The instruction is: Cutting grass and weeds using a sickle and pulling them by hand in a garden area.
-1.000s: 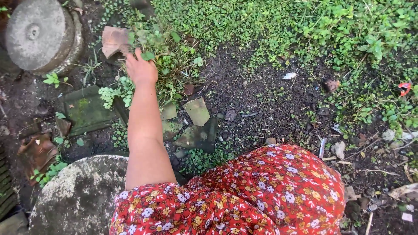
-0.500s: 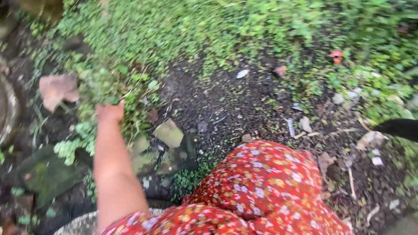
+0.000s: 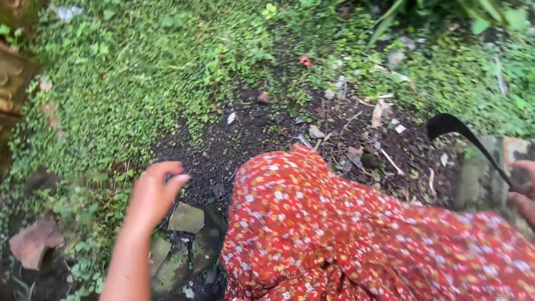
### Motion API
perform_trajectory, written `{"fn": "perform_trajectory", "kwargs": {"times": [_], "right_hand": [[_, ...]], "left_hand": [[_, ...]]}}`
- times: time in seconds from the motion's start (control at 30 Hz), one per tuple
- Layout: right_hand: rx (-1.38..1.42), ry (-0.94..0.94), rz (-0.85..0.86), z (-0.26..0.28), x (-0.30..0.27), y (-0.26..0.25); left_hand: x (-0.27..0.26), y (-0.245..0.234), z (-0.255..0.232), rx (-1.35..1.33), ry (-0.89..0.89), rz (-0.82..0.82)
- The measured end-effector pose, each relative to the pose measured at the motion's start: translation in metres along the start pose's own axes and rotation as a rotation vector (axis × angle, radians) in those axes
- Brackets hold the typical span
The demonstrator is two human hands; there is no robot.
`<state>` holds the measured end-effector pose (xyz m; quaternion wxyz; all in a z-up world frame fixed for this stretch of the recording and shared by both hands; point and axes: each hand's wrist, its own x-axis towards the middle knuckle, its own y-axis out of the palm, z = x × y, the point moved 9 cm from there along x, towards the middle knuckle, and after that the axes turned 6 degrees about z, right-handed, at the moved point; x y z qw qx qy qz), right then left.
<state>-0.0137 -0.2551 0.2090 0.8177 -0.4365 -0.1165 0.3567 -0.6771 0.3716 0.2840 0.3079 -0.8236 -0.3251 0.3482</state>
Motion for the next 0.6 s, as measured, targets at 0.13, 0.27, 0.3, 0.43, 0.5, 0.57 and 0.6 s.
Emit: {"fn": "perform_trajectory", "kwargs": {"times": [0.13,0.27,0.3,0.43,0.5,0.57,0.6], "right_hand": [[0.063,-0.045,0.100,-0.038,-0.064,0.013],[0.192,-0.016,-0.075,-0.086,-0.134,-0.002],[0.254,0.012,-0.146,-0.090,-0.153,-0.004],[-0.096,-0.513,-0.199,0.060,-0.200,-0.019],[0.073,-0.081,-0.274,-0.077,-0.195,-0.002],[-0.041,-0.065,-0.247,-0.023,-0.183,-0.002],[-0.156,-0.044,-0.214,0.003,-0.178,0.001]], "left_hand": [[-0.011,0.060,-0.118,-0.463,0.326,0.331],[-0.018,0.065,-0.201,-0.225,0.562,0.285],[-0.013,0.063,-0.208,-0.192,0.511,0.266],[0.004,0.067,-0.224,-0.043,0.493,0.254],[0.019,0.075,-0.217,0.054,0.363,0.290],[0.034,0.078,-0.217,0.058,0.309,0.269],[0.042,0.079,-0.213,0.060,0.251,0.253]]}}
